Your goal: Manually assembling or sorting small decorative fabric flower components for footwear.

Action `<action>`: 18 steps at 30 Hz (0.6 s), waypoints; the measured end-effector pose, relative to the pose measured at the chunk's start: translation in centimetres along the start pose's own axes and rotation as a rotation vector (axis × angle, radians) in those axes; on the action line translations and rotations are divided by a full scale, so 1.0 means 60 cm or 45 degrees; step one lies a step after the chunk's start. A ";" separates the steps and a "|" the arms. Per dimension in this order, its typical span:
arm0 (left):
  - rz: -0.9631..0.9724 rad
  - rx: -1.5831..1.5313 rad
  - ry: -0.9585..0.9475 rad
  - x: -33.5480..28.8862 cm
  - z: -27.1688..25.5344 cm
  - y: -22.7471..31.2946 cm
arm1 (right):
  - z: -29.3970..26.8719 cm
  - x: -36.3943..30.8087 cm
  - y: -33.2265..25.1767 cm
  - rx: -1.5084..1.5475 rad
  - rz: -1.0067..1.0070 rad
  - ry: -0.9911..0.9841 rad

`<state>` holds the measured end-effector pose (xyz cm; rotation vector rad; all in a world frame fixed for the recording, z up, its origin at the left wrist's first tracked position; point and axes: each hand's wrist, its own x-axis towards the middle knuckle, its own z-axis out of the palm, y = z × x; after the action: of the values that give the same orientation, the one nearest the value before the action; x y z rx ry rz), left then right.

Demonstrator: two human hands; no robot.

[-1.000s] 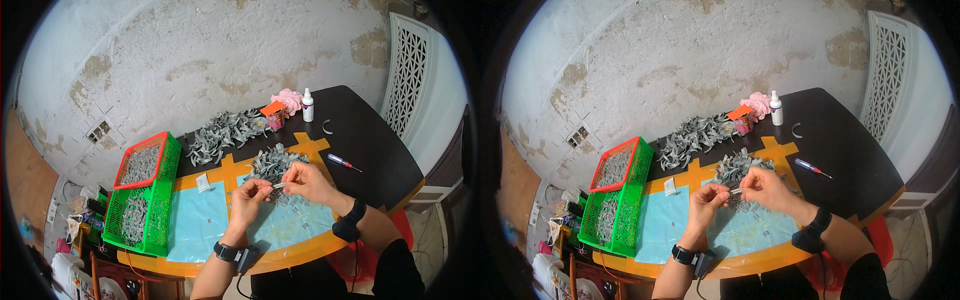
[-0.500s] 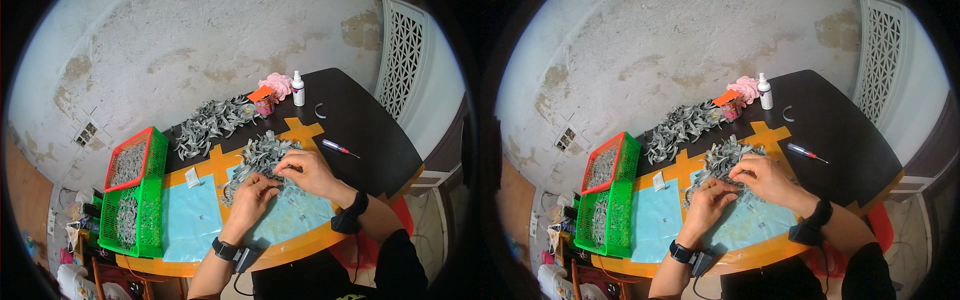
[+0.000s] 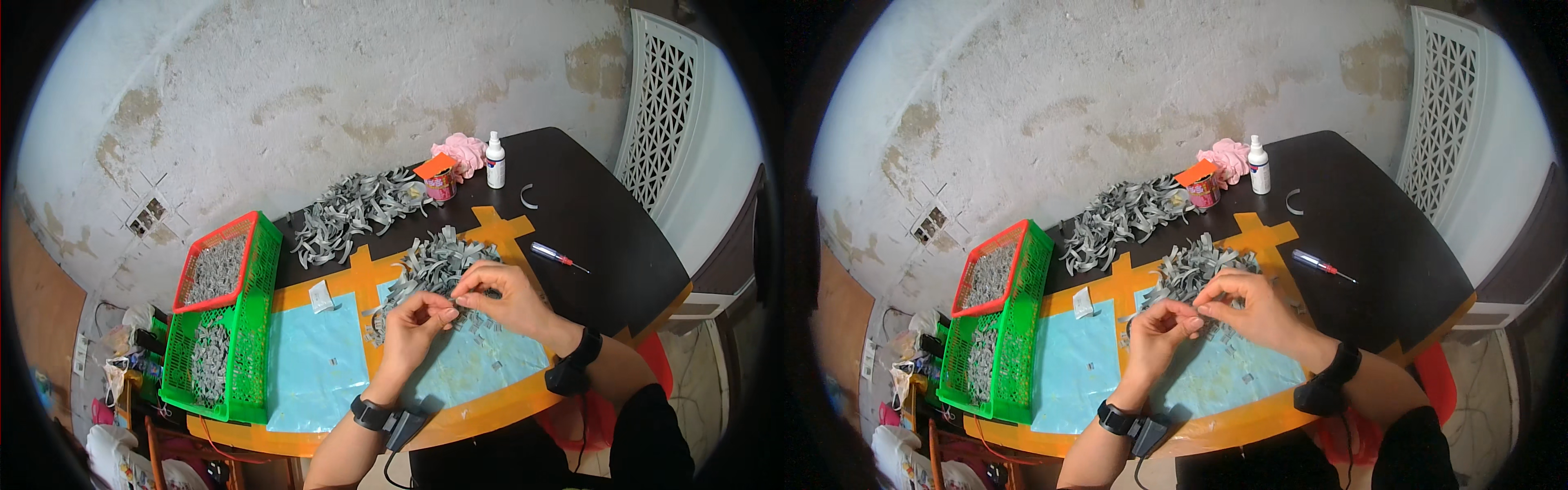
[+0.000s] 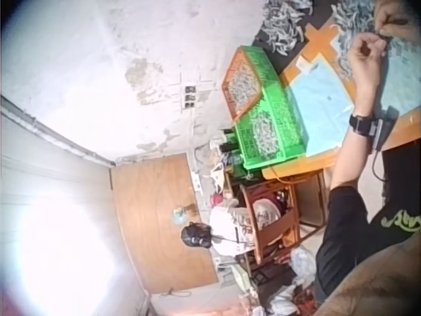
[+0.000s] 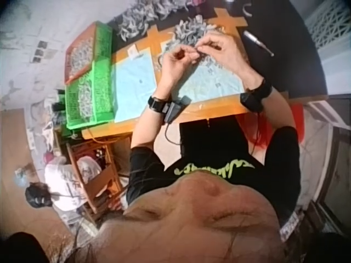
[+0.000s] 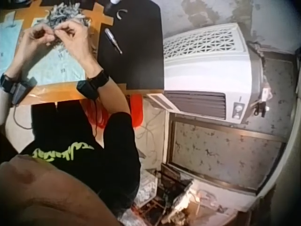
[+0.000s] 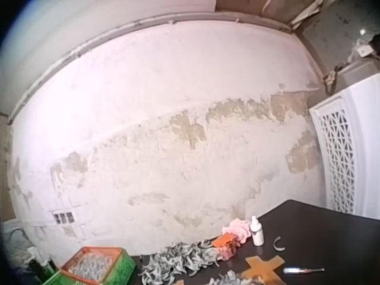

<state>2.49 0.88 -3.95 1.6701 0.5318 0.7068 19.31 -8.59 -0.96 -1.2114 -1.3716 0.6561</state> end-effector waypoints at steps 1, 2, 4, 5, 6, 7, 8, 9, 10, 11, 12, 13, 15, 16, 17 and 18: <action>-0.047 -0.335 -0.010 0.002 -0.001 0.000 | 0.002 -0.001 0.001 -0.002 -0.004 0.000; -0.065 -0.380 0.009 0.001 -0.002 0.002 | 0.004 -0.002 0.001 0.108 0.041 -0.024; -0.075 -0.404 0.048 -0.001 0.000 0.013 | 0.003 -0.002 0.001 0.215 0.125 -0.075; -0.090 -0.428 0.088 -0.002 0.001 0.017 | 0.003 -0.002 0.001 0.213 0.123 -0.074; -0.088 -0.428 0.086 -0.001 0.002 0.017 | 0.003 -0.001 0.000 0.297 0.162 -0.076; -0.028 -0.437 0.084 -0.002 0.002 0.018 | 0.003 -0.001 -0.001 0.379 0.201 -0.078; 0.031 -0.446 0.082 -0.003 0.003 0.019 | 0.003 -0.002 -0.002 0.377 0.199 -0.076; 0.034 -0.446 0.081 -0.003 0.002 0.018 | 0.003 -0.002 -0.002 0.425 0.227 -0.085; 0.077 -0.432 0.089 -0.005 0.001 0.018 | 0.002 -0.002 -0.003 0.473 0.256 -0.096; 0.120 -0.417 0.099 -0.005 0.000 0.019 | 0.001 -0.002 -0.003 0.471 0.254 -0.098; 0.123 -0.417 0.100 -0.005 -0.001 0.021 | 0.000 -0.003 -0.003 0.517 0.291 -0.114; 0.146 -0.441 0.101 -0.005 -0.001 0.025 | -0.002 -0.003 -0.002 0.562 0.328 -0.129; 0.174 -0.465 0.100 -0.006 0.000 0.032 | -0.004 -0.003 -0.003 0.609 0.349 -0.147; 0.161 -0.461 0.108 -0.008 0.003 0.035 | -0.005 -0.003 -0.004 0.660 0.375 -0.165; 0.148 -0.458 0.115 -0.010 0.004 0.038 | -0.006 -0.003 -0.002 0.658 0.369 -0.166; 0.153 -0.456 0.114 -0.011 0.005 0.039 | -0.007 -0.003 0.002 0.680 0.393 -0.182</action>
<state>2.15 -0.26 -1.78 1.3474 0.3440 0.9110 19.70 -8.80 -1.04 -0.9558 -1.0299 1.2575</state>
